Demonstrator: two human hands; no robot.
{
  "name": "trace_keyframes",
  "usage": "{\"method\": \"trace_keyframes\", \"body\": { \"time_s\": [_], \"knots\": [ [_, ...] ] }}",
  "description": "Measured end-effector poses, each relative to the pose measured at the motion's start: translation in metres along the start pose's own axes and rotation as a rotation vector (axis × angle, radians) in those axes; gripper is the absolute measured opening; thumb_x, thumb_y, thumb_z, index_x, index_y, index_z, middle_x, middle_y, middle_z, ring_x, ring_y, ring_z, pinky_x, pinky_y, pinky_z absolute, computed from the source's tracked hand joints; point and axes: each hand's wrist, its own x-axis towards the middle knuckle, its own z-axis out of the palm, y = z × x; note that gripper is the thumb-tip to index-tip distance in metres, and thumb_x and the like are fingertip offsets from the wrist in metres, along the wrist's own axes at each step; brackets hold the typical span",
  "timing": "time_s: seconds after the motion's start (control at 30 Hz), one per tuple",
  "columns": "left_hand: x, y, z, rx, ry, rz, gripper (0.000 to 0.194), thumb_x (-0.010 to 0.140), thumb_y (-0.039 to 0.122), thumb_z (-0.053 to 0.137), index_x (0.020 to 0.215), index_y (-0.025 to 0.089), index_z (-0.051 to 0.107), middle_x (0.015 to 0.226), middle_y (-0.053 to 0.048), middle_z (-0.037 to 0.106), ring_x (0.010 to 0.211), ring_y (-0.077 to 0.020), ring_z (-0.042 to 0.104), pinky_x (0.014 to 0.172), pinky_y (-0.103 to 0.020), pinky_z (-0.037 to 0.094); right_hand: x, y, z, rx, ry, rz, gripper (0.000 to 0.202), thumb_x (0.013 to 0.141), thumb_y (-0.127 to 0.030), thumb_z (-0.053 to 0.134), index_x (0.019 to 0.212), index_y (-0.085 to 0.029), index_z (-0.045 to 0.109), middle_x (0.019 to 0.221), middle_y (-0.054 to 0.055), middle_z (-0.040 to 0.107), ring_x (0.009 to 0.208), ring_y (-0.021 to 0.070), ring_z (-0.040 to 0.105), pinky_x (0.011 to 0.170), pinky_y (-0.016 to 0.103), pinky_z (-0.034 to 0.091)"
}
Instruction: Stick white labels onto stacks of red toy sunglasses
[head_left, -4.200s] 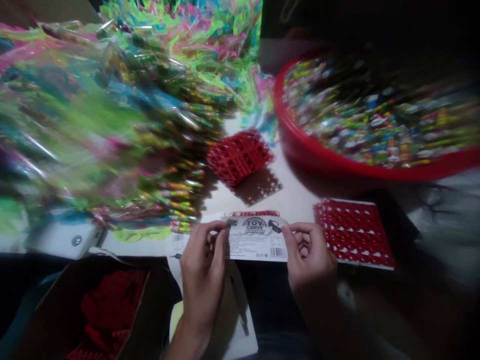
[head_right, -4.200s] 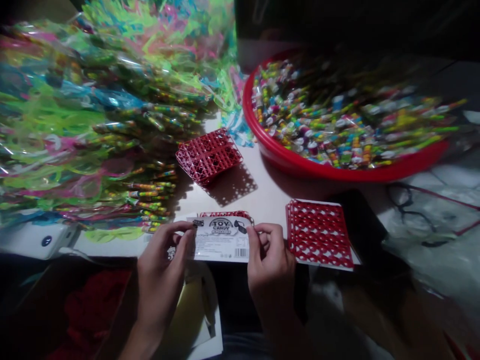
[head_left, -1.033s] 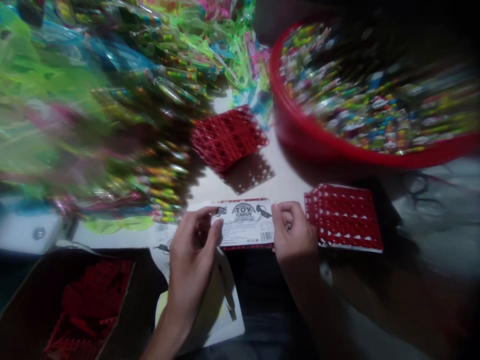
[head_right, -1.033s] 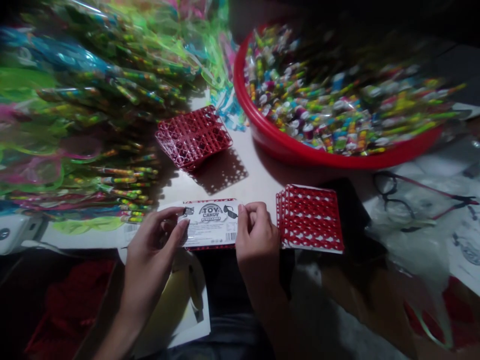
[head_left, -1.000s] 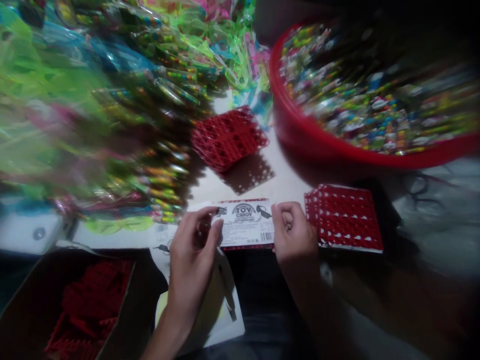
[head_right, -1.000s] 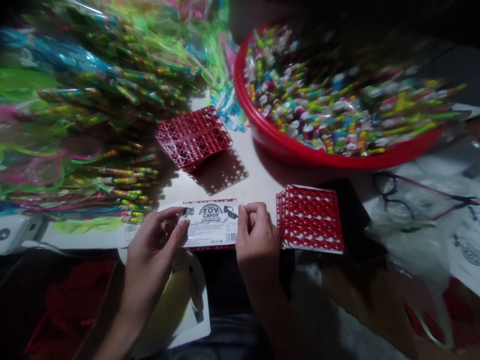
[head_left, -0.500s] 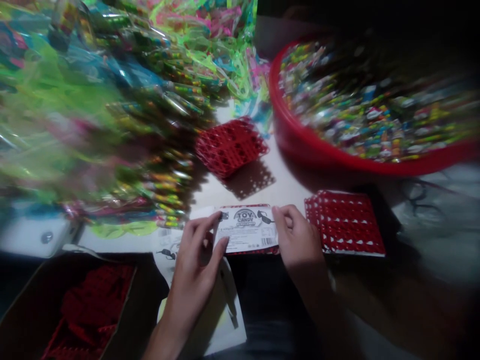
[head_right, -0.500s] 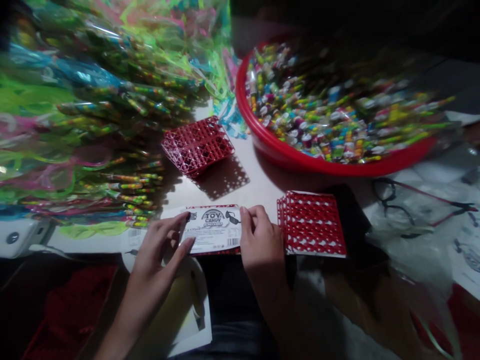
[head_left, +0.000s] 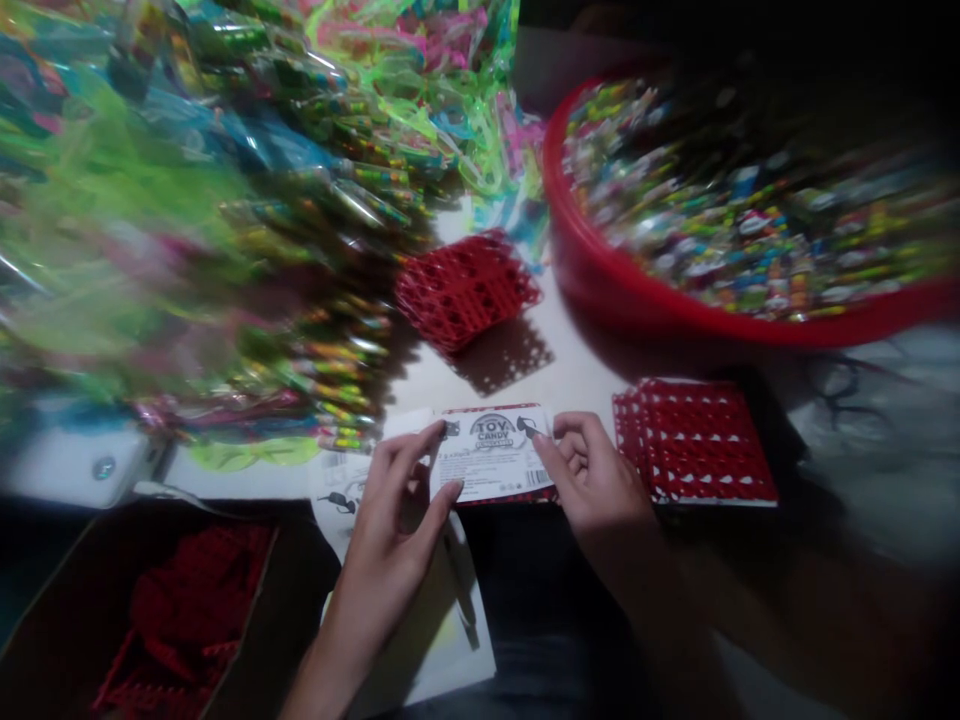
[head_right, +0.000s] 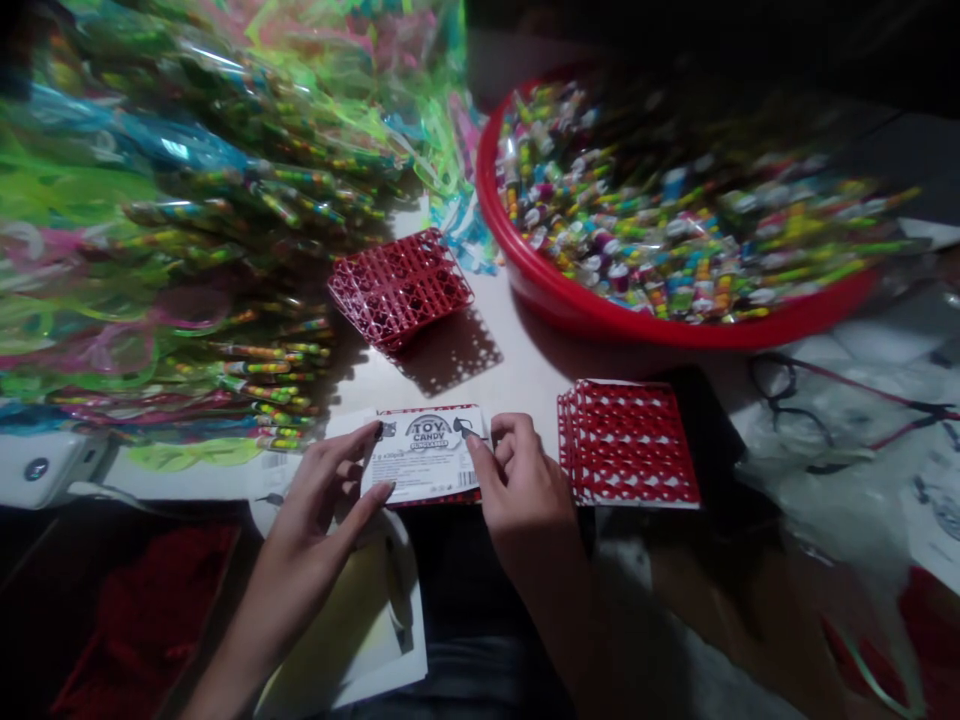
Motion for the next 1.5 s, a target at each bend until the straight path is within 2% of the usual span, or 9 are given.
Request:
{"method": "trace_keyframes", "body": {
  "time_s": [0.17,0.33,0.57,0.73,0.93,1.07,1.2,1.33,1.5],
  "knots": [
    [-0.002,0.000,-0.001,-0.012,-0.006,-0.008,0.046,0.109,0.032,0.069,0.153,0.046,0.062,0.132,0.003,0.061,0.108,-0.0136,0.060,0.100,-0.022,0.051,-0.014,0.002,-0.003,0.049,-0.028,0.023,0.041,0.093,-0.043,0.071,0.129,-0.026,0.064,0.087,-0.004,0.059,0.066,0.0151,0.057,0.070,0.034,0.048],
    [-0.002,-0.002,-0.001,-0.002,-0.015,0.010,0.048,0.109,0.031,0.069,0.154,0.047,0.060,0.133,0.003,0.060,0.106,-0.0134,0.059,0.101,-0.022,0.050,-0.014,0.007,-0.004,0.128,-0.078,0.024,0.061,0.090,-0.041,0.070,0.148,-0.024,0.058,0.092,-0.002,0.060,0.070,0.0157,0.059,0.065,0.033,0.050],
    [0.000,-0.006,0.001,0.007,-0.025,0.033,0.059,0.104,0.029,0.075,0.156,0.050,0.057,0.139,0.003,0.058,0.106,-0.0145,0.060,0.100,-0.025,0.051,-0.016,0.010,-0.006,0.175,-0.111,0.030,0.069,0.087,-0.043,0.071,0.151,-0.023,0.059,0.096,-0.002,0.061,0.070,0.0154,0.058,0.066,0.033,0.052],
    [0.001,-0.009,0.002,-0.011,-0.022,0.027,0.056,0.105,0.030,0.075,0.155,0.049,0.058,0.138,0.001,0.059,0.106,-0.0168,0.060,0.099,-0.028,0.053,-0.017,0.010,-0.007,0.110,-0.052,0.057,0.062,0.084,-0.039,0.077,0.144,-0.027,0.067,0.092,-0.002,0.064,0.071,0.0174,0.057,0.066,0.033,0.047],
    [-0.001,-0.009,0.002,-0.013,-0.004,0.042,0.057,0.105,0.029,0.075,0.154,0.051,0.056,0.137,0.002,0.059,0.105,-0.0157,0.060,0.097,-0.027,0.053,-0.022,0.008,-0.008,0.148,0.021,0.036,0.019,0.086,-0.036,0.075,0.100,-0.024,0.078,0.075,-0.002,0.066,0.068,0.0176,0.058,0.068,0.035,0.048],
    [-0.005,0.001,0.000,0.017,0.044,0.092,0.053,0.107,0.027,0.072,0.152,0.051,0.059,0.135,0.002,0.059,0.108,-0.0161,0.060,0.096,-0.026,0.051,-0.031,0.002,-0.008,0.241,0.098,0.037,0.014,0.089,-0.035,0.072,0.097,-0.024,0.077,0.083,0.001,0.071,0.072,0.0177,0.062,0.067,0.034,0.051],
    [-0.010,0.015,-0.007,0.018,0.069,0.145,0.053,0.107,0.026,0.072,0.152,0.051,0.059,0.140,0.002,0.058,0.115,-0.0175,0.059,0.101,-0.026,0.051,-0.041,-0.009,-0.008,0.384,0.130,0.059,0.019,0.090,-0.037,0.077,0.105,-0.026,0.071,0.098,0.005,0.080,0.084,0.0217,0.074,0.071,0.035,0.061],
    [-0.016,0.021,-0.013,-0.063,0.139,0.173,0.052,0.105,0.025,0.076,0.148,0.050,0.064,0.137,0.001,0.058,0.112,-0.0172,0.062,0.101,-0.027,0.054,-0.044,-0.019,-0.009,0.526,0.111,0.051,0.022,0.095,-0.039,0.075,0.107,-0.025,0.063,0.094,0.005,0.082,0.064,0.0184,0.074,0.064,0.035,0.064],
    [-0.024,0.022,-0.007,-0.277,0.252,0.086,0.048,0.099,0.027,0.083,0.140,0.048,0.070,0.120,0.001,0.070,0.094,-0.0157,0.072,0.085,-0.026,0.064,-0.048,-0.030,-0.012,0.616,0.111,0.063,0.024,0.097,-0.043,0.076,0.105,-0.025,0.062,0.087,0.001,0.080,0.050,0.0154,0.072,0.058,0.031,0.060]
  ]
}}
